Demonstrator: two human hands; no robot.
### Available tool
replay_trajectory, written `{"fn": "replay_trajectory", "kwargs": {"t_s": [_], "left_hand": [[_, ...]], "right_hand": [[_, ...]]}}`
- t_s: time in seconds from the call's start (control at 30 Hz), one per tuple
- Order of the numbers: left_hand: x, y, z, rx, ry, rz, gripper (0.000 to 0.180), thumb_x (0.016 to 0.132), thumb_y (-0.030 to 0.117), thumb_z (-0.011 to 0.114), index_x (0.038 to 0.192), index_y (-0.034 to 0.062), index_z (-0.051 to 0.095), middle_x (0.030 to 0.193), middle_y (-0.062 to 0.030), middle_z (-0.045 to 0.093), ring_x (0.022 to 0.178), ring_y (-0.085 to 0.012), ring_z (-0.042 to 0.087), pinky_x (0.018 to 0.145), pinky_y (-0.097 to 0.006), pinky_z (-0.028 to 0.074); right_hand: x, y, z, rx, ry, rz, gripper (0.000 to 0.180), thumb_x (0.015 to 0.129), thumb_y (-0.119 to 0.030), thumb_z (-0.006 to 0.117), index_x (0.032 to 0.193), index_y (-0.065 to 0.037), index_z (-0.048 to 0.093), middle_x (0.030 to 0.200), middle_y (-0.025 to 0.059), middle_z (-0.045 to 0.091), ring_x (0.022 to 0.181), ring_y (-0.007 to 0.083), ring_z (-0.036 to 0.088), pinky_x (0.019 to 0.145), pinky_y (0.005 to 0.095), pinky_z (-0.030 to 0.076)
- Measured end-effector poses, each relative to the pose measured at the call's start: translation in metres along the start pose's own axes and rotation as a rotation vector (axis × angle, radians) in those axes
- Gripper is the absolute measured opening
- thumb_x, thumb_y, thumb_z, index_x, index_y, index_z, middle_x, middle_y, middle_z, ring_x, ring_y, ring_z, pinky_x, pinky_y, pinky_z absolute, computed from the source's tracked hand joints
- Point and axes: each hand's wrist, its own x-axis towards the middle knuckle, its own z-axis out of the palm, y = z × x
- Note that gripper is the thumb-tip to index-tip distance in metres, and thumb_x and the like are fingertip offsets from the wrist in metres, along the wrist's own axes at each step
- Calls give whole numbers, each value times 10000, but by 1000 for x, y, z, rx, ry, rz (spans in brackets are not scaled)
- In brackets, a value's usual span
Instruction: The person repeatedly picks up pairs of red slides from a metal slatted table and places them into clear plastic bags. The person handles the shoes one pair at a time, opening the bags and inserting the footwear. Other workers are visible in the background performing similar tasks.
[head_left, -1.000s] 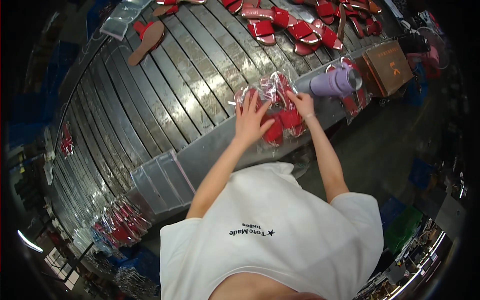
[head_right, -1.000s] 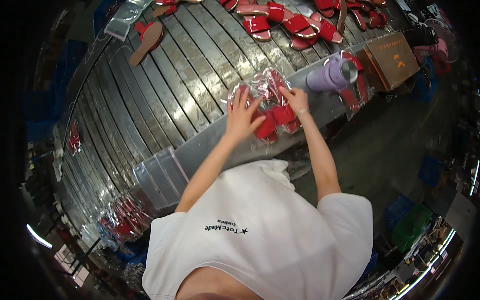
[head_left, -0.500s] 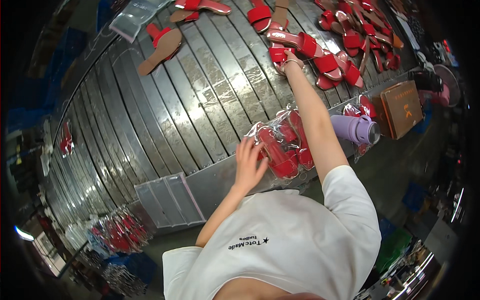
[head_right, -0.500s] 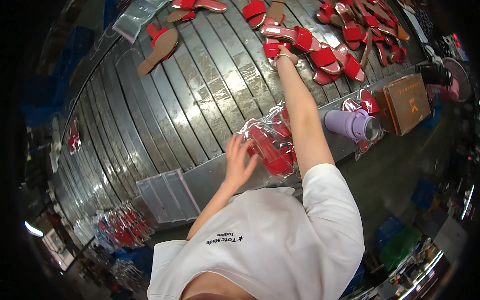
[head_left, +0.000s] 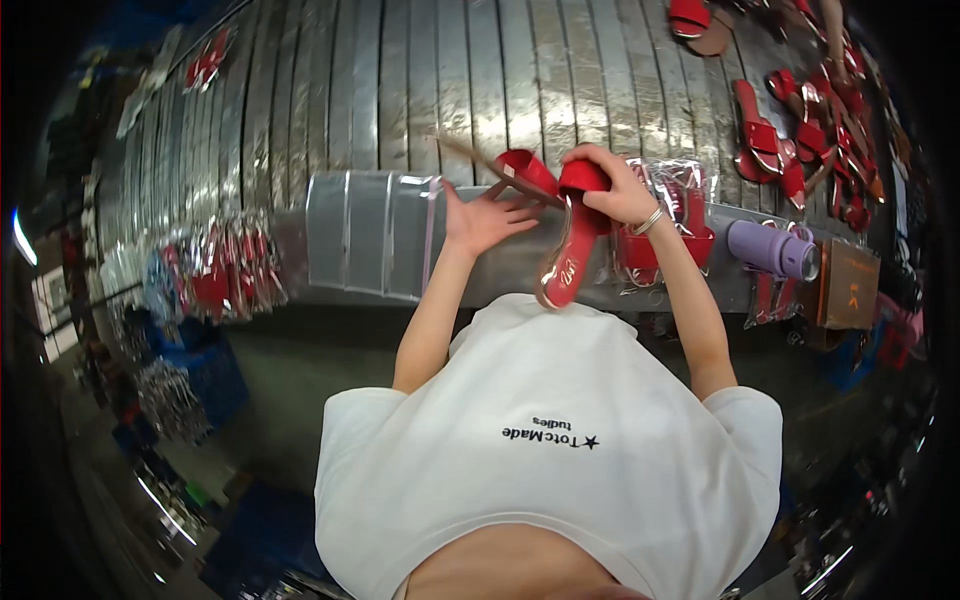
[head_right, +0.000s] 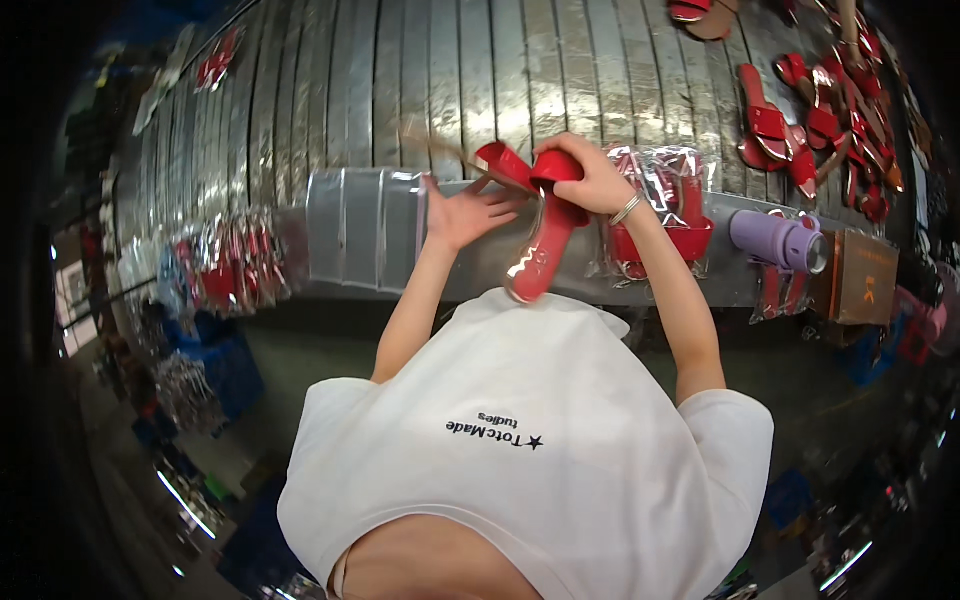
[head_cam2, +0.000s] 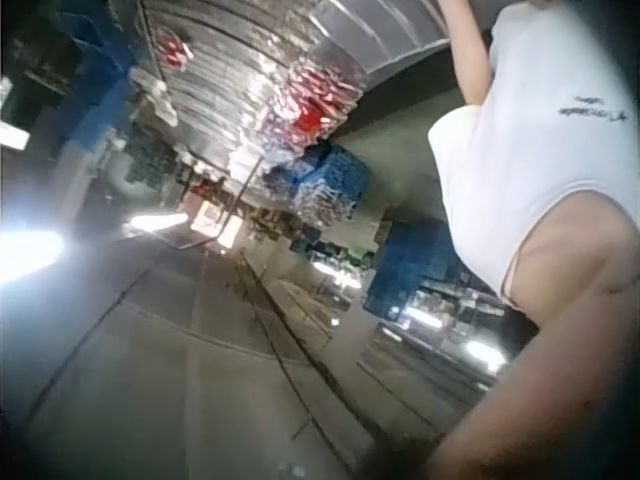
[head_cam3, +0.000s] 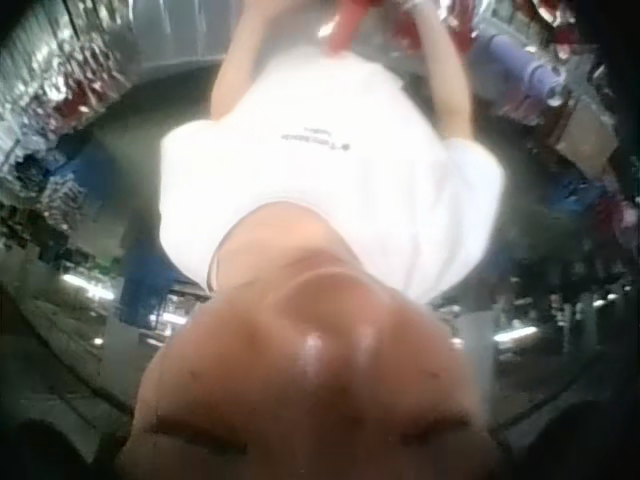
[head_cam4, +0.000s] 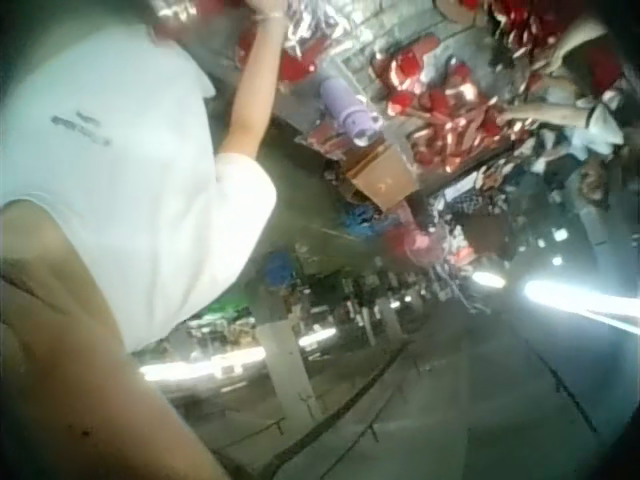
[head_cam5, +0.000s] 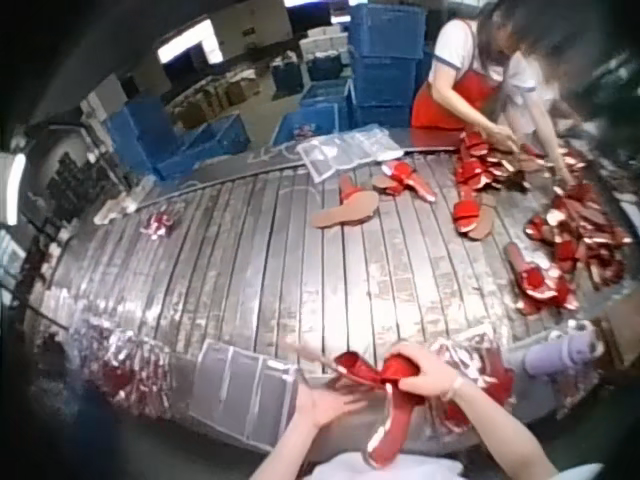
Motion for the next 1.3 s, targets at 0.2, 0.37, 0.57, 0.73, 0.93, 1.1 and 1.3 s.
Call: {"fn": "replay_trajectory", "kwargs": {"t_s": [0.2,0.37,0.57,0.73,0.93,1.1,1.3], "left_hand": [[-38,-12,-48,460,285,393,690,835,477,612,1349,85,369,1259,-131,499,1102,-234,541,940,-411,442],[-39,-39,-45,584,618,228,536,827,244,688,1244,21,437,1063,-97,591,932,-176,600,797,-338,490],[-48,-54,-64,1071,906,502,614,754,309,747,1166,-17,429,1030,-145,591,917,-216,598,775,-333,487],[-59,-40,-59,807,882,710,519,851,342,635,1159,-9,410,1061,-131,579,937,-206,593,773,-324,497],[-131,61,-69,1247,753,977,298,989,253,387,1070,5,532,993,-121,633,945,-197,606,869,-335,463],[-152,67,-140,2096,796,1142,181,919,152,495,1038,16,513,1021,-173,600,932,-313,600,884,-372,442],[-178,97,-49,1926,824,1156,147,888,105,492,981,1,537,963,-125,641,953,-326,609,885,-422,447]], "right_hand": [[-27,19,90,-778,172,-234,565,653,14,616,1179,-185,563,1260,98,448,1179,316,396,1050,507,229],[-53,51,149,-687,677,143,873,675,-250,770,1336,48,284,1324,216,377,1190,378,383,1028,495,286],[-74,93,203,-407,608,819,1013,485,-342,851,1278,62,366,1211,241,494,1083,337,508,923,407,407],[-31,51,220,213,351,248,538,604,-251,784,1031,-8,566,895,111,628,823,213,599,764,335,477],[-4,-7,207,467,61,247,563,689,-277,787,1145,-47,551,1008,82,632,906,143,584,804,297,465],[1,31,210,-261,-108,453,693,663,-486,730,1146,-31,531,1012,182,633,931,310,618,806,369,477],[-8,-1,240,-61,-24,297,629,642,-488,732,1043,-29,575,940,197,650,871,347,632,769,390,486]]}}
